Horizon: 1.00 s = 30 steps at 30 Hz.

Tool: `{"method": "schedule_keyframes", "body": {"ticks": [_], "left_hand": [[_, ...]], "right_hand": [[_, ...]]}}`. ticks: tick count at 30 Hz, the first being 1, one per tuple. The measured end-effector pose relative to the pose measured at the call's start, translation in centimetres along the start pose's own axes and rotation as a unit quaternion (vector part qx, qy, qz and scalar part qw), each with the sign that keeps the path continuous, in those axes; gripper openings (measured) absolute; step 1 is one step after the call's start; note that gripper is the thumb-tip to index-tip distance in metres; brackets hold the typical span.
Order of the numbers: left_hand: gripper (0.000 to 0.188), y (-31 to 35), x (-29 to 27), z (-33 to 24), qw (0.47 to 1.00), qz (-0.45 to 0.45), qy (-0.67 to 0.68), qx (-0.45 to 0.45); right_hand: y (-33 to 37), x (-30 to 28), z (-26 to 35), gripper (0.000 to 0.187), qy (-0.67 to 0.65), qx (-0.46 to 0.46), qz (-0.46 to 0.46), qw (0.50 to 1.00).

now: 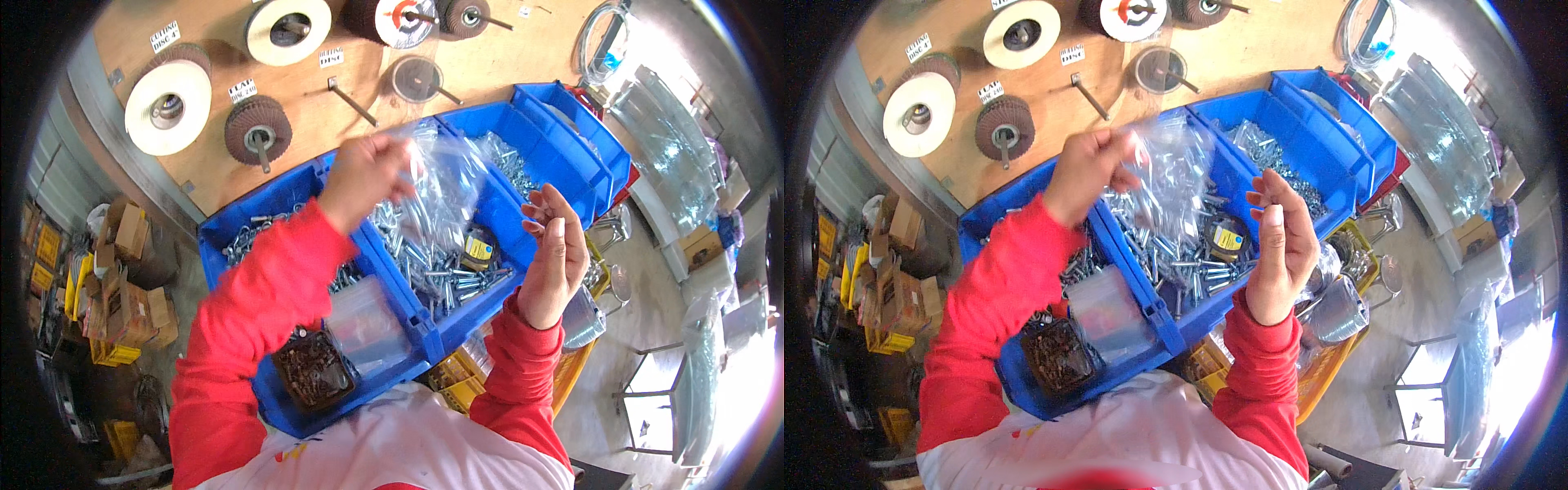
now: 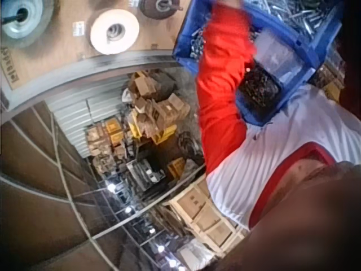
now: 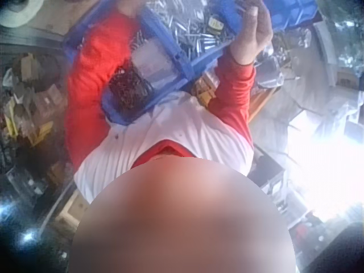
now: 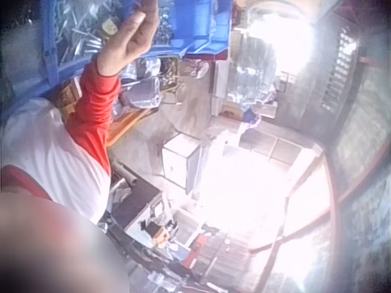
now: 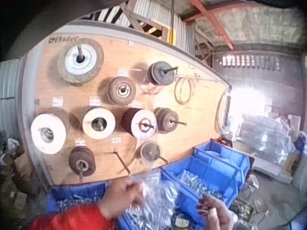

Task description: The person repeatedly scoops metal fasteners from blue bins into small clear plastic bags, seals each bag, and places it back into the bin. The process is repeated continuously with no visible change in the overall inventory.

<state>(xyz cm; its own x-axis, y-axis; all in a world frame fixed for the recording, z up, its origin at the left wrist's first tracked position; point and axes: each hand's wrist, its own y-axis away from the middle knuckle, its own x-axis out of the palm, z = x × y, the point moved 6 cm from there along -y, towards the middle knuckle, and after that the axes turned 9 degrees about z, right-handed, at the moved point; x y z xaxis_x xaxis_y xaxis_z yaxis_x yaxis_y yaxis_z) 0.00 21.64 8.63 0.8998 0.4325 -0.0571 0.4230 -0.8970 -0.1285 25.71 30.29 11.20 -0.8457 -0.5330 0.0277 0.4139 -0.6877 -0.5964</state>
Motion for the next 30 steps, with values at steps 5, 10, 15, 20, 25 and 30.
{"method": "schedule_keyframes", "body": {"ticks": [5,10,15,20,25,30], "left_hand": [[0.031,0.1,-7.3,3.5,0.954,-0.169,-0.231,0.087],[0.023,10.0,-5.1,4.2,0.929,0.032,-0.364,0.056],[0.033,14.4,-2.5,6.1,0.874,0.122,-0.464,-0.083],[0.041,16.3,0.3,8.1,0.821,0.132,-0.555,-0.013],[0.031,16.4,0.2,11.2,0.824,0.200,-0.529,-0.041],[0.022,15.7,-0.4,10.7,0.845,0.085,-0.524,0.062]], "right_hand": [[3.5,-1.0,-1.5,0.026,0.047,0.044,0.077,0.995],[8.6,-1.7,-1.8,0.023,0.084,0.053,0.089,0.991],[13.5,0.8,-1.8,0.020,0.082,0.089,0.132,0.984],[17.6,6.7,-2.3,0.018,0.105,0.086,0.314,0.940],[21.4,10.4,-4.6,0.030,0.356,-0.023,0.408,0.841],[23.0,9.9,-5.9,0.029,0.366,-0.005,0.405,0.838]]}}
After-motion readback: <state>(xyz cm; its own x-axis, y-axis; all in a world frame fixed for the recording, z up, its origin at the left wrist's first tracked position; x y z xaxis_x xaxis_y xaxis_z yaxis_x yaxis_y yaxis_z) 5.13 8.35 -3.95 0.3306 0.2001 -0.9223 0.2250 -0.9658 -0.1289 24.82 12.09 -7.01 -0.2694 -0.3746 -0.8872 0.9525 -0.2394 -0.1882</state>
